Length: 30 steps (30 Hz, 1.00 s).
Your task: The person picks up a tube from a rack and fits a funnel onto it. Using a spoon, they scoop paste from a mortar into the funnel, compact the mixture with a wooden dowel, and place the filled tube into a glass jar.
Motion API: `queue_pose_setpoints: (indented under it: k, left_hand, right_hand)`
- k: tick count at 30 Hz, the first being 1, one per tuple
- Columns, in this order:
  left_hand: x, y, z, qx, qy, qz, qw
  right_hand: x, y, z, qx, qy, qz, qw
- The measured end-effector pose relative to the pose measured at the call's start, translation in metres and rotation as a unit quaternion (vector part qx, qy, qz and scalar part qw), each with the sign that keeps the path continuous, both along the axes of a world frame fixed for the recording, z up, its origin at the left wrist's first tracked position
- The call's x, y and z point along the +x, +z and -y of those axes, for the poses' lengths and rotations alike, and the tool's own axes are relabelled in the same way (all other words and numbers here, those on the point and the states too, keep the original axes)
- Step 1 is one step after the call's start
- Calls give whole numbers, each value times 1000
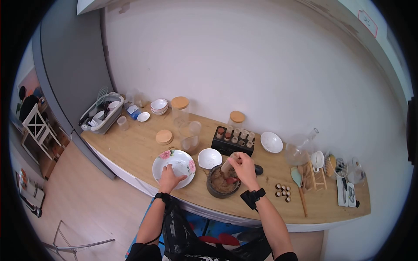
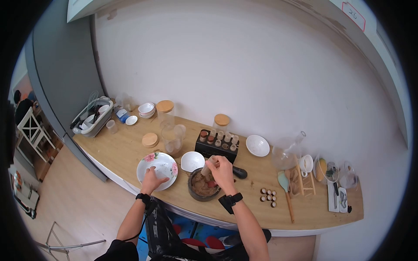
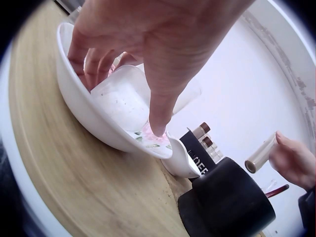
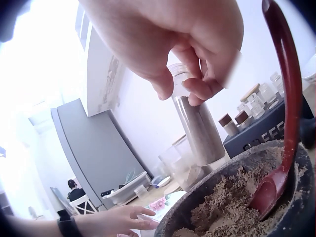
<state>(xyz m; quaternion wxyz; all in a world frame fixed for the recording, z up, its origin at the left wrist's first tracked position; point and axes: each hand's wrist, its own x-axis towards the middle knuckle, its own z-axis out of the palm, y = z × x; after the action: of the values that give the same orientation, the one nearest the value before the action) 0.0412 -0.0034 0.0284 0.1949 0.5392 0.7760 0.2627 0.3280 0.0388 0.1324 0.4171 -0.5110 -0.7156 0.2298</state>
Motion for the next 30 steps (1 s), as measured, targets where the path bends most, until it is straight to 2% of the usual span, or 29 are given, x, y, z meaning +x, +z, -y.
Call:
queue_pose_setpoints:
  k: [6,9,11,14,28,30]
  left_hand:
    - [1,3,8,26,7,-6,1000]
    - [-2,1,13,58,7,-4,998]
    - [-3,-1,15,77,6,2,997]
    - [0,0,19,131,7,13,991]
    - [20,28,32,229,31,1,973]
    - [22,30,33,229,30,8,973]
  right_hand:
    - [-10,-4,-8,1,-7,-26,1000]
    - [-15,-13,-14,17,16,18,1000]
    - [-15,-6,-11,-10,16,-48,999]
    - [-15,-12,-14,7,30,7,1000]
    - [-17,-11,-7,21,43,28,998]
    - [-18,-7,-4,9,28,-1,1000]
